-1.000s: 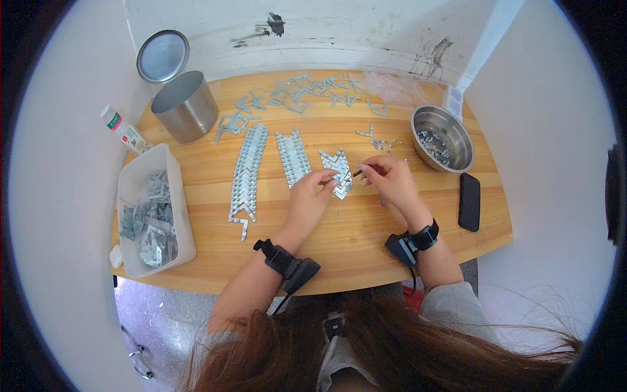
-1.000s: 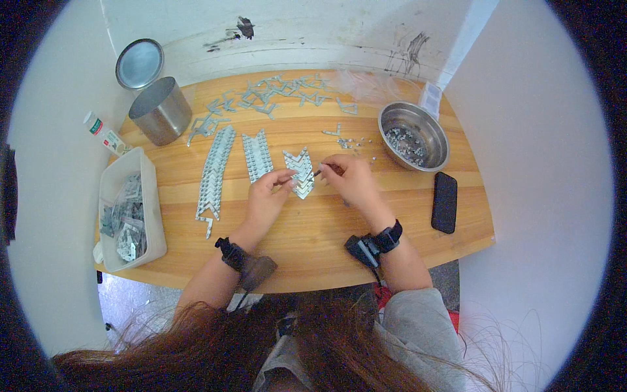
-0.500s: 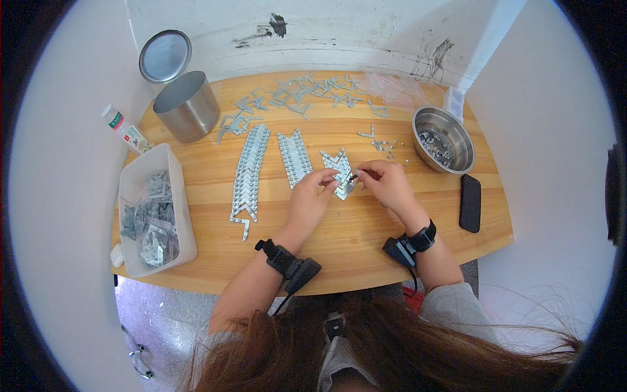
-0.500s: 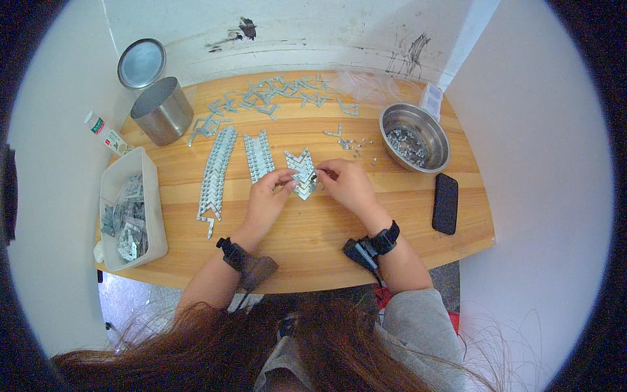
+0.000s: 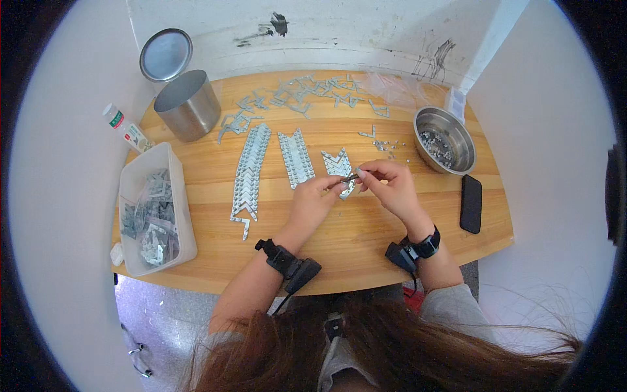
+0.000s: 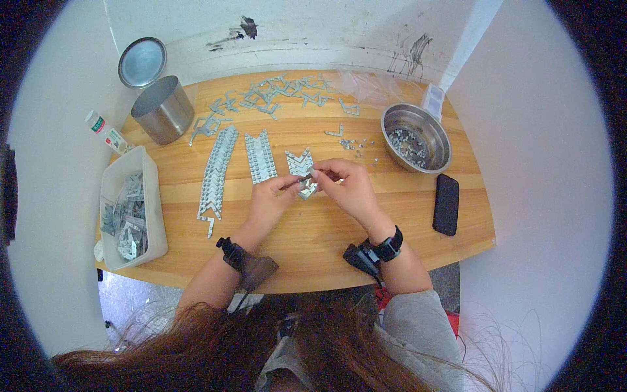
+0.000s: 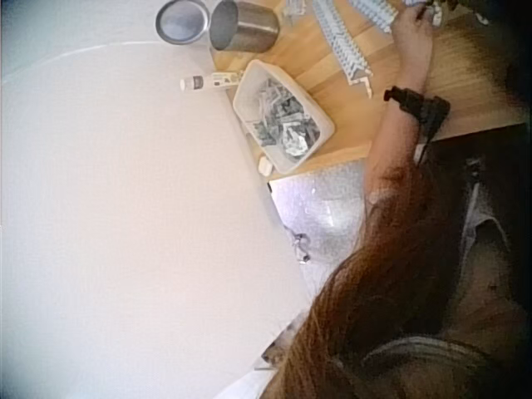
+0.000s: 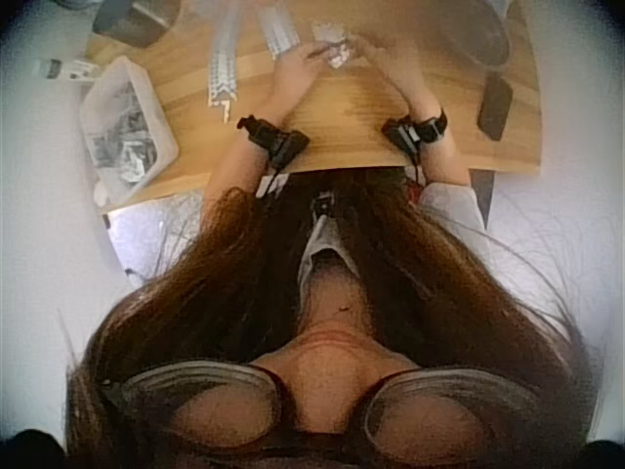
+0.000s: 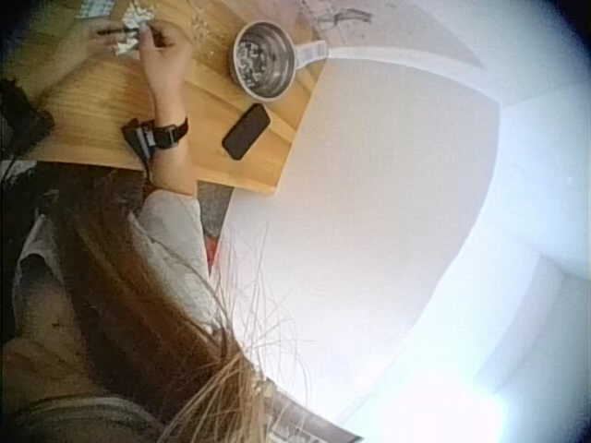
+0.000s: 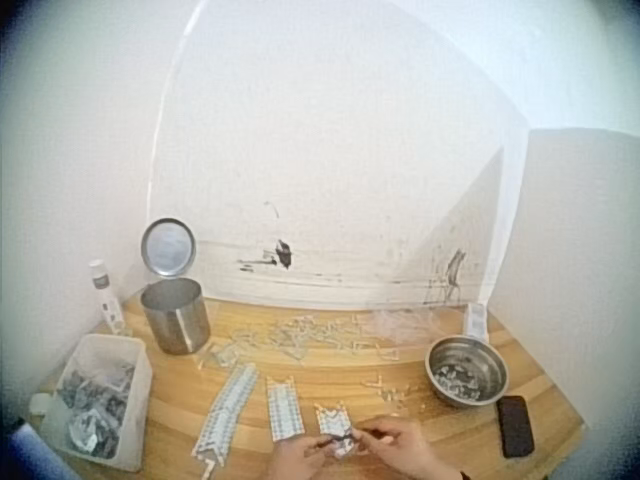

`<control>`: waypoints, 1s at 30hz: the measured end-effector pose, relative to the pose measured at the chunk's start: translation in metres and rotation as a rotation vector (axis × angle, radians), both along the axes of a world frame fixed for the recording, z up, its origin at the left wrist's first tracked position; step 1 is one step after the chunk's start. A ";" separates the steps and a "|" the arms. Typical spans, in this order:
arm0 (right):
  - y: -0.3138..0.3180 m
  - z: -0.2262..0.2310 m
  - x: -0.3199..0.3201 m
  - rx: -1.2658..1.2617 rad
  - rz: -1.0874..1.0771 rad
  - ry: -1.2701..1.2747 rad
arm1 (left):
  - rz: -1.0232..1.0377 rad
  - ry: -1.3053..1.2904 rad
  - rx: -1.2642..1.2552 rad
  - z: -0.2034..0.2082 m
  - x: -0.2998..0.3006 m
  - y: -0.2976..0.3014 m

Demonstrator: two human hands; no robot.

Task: Arranging small L-shaped metal brackets onto a metallic strip on a wooden workbench.

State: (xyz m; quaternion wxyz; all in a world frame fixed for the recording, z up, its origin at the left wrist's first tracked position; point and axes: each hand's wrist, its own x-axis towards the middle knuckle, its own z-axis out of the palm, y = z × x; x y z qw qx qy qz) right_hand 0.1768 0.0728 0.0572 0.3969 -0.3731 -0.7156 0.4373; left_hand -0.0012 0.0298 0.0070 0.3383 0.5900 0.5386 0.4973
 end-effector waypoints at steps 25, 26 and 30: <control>-0.006 0.027 0.010 0.455 0.190 -0.515 | -0.136 0.274 0.025 0.003 -0.001 -0.004; -0.009 0.027 0.008 0.465 0.140 -0.580 | -0.131 0.308 0.041 0.002 0.001 -0.004; -0.008 0.022 0.002 0.496 0.110 -0.561 | -0.096 0.210 -0.056 0.004 0.002 -0.003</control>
